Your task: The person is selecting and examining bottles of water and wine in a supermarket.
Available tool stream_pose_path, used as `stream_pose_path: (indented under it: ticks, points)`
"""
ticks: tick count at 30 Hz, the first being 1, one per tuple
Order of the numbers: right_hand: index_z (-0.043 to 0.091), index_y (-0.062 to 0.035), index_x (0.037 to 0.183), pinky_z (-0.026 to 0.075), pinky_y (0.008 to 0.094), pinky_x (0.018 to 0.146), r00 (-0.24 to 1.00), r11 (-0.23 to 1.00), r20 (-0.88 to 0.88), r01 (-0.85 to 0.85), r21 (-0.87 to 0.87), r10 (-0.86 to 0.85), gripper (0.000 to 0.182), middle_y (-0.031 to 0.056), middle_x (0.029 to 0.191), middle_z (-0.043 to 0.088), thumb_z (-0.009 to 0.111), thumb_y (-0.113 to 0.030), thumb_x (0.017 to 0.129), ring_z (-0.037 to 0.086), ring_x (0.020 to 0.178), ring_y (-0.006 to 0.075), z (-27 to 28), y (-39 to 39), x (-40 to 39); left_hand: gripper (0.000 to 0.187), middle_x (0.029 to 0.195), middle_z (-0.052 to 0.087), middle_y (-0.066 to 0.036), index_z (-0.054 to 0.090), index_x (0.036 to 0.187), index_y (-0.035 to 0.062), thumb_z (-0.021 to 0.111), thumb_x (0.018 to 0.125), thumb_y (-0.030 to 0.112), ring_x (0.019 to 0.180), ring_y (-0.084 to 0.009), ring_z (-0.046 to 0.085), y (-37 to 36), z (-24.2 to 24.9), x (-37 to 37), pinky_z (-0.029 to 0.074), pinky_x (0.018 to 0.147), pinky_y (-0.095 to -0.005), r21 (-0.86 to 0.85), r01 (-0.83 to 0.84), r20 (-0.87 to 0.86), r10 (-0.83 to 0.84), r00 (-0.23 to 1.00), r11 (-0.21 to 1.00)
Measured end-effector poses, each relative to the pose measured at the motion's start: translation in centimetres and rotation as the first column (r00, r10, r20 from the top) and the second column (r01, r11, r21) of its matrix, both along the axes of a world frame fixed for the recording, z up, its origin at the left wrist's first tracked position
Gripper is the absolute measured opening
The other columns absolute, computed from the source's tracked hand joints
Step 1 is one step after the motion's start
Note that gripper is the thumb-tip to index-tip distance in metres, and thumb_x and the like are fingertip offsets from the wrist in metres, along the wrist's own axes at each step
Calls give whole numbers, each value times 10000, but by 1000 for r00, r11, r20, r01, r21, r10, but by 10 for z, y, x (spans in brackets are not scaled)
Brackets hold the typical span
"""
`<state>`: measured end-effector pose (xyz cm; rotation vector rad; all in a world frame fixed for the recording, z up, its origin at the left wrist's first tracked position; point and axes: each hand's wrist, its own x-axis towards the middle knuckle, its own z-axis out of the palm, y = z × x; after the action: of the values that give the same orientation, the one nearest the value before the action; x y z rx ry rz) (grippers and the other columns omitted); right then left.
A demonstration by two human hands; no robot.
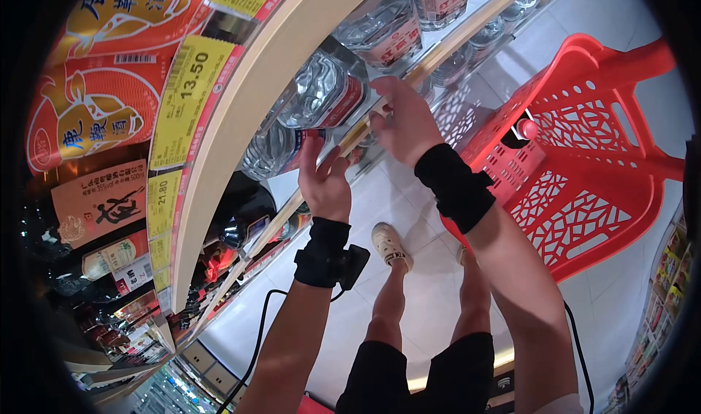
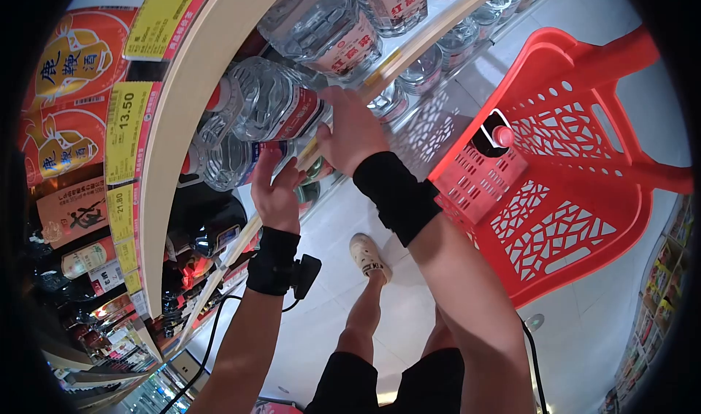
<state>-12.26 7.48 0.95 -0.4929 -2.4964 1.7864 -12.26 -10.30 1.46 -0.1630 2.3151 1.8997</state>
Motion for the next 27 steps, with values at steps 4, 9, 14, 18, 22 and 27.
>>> stream_pose_path:
  ticks: [4, 9, 14, 18, 22, 27]
  points:
    - [369, -12, 1400, 468, 376, 976, 970, 999, -239, 45, -3, -45, 698, 232, 1325, 487, 667, -11, 769, 520, 1212, 354, -9, -22, -15, 704, 1393, 456, -167, 274, 1495, -42, 558, 851, -38, 1144, -259, 578, -4, 0, -12, 563, 869, -382, 42, 46, 13, -46, 999, 998]
    - [279, -21, 1484, 372, 394, 1094, 957, 998, -289, -17, -56, 0, 832, 253, 1419, 426, 635, 42, 734, 427, 1329, 391, -17, -30, -30, 763, 1419, 441, -158, 240, 1513, -26, 539, 814, -87, 1225, -255, 515, -2, 6, -15, 533, 938, -404, 131, 26, 61, -34, 998, 991]
    - [254, -19, 1481, 366, 381, 1096, 962, 994, -269, -77, -77, 54, 835, 260, 1409, 442, 611, 62, 730, 439, 1329, 379, -25, -25, -38, 769, 1468, 415, -163, 255, 1512, -16, 516, 794, -103, 1321, -286, 453, -13, -5, -18, 475, 1018, -443, 153, 68, 2, -70, 998, 986]
    - [249, -19, 1469, 382, 376, 1075, 957, 999, -288, -43, -22, 35, 816, 254, 1363, 488, 623, 48, 747, 479, 1298, 368, -27, -27, -39, 782, 1490, 400, -167, 254, 1513, -11, 504, 779, -111, 1354, -296, 429, -8, 6, -18, 439, 1057, -444, 228, 66, 48, -79, 996, 971]
    - [272, -31, 1455, 402, 378, 1050, 959, 995, -283, -58, -75, 35, 792, 243, 1337, 516, 653, 14, 762, 498, 1284, 357, -19, -22, -44, 796, 1502, 385, -174, 241, 1520, -9, 507, 776, -109, 1349, -295, 439, -4, 11, -24, 420, 1074, -427, 266, 78, 64, -99, 993, 961]
    - [266, -52, 1465, 411, 375, 1041, 962, 991, -256, -113, -78, 89, 809, 223, 1351, 518, 670, -22, 765, 499, 1290, 348, -9, -13, -46, 800, 1523, 353, -188, 247, 1519, -10, 511, 772, -122, 1325, -292, 470, -3, 10, -23, 418, 1072, -424, 276, 101, 73, -126, 989, 956]
